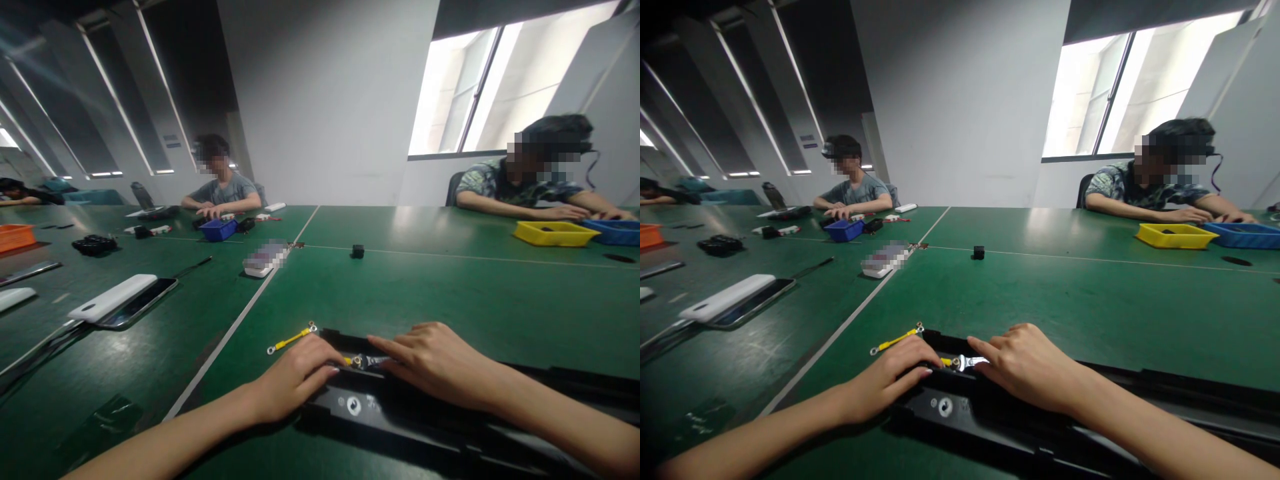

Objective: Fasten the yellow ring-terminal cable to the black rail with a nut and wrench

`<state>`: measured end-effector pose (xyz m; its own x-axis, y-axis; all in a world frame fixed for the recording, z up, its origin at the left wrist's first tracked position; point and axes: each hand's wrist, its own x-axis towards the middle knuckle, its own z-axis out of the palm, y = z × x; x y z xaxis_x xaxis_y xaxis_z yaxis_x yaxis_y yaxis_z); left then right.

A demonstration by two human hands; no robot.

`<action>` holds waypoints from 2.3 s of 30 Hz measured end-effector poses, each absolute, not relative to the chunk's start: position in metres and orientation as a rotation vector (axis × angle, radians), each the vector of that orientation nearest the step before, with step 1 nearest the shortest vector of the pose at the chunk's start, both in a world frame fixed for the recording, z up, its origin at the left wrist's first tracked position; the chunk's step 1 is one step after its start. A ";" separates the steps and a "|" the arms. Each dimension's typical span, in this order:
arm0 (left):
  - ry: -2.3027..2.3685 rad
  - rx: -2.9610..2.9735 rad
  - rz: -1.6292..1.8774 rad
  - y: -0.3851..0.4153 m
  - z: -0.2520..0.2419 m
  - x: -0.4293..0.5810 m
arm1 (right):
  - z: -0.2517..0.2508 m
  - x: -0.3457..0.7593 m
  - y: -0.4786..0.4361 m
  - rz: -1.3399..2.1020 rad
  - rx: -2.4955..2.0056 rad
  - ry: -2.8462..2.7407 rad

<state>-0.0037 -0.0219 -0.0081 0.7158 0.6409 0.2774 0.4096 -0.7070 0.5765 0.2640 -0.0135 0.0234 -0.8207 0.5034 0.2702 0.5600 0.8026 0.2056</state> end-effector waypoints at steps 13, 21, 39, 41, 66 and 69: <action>0.799 2.442 0.649 -0.022 -0.009 -0.004 | 0.024 0.264 -0.014 -0.425 -0.862 -2.828; 0.806 2.452 0.639 -0.021 -0.010 -0.004 | 0.024 0.263 -0.014 -0.416 -0.871 -2.844; 0.802 2.443 0.662 -0.022 -0.009 -0.003 | 0.024 0.264 -0.014 -0.425 -0.844 -2.820; 0.800 2.445 0.662 -0.022 -0.009 -0.004 | 0.024 0.264 -0.014 -0.433 -0.842 -2.823; 0.812 2.447 0.641 -0.022 -0.009 -0.004 | 0.024 0.263 -0.013 -0.417 -0.876 -2.855; 0.816 2.450 0.635 -0.022 -0.009 -0.004 | 0.024 0.263 -0.014 -0.411 -0.884 -2.865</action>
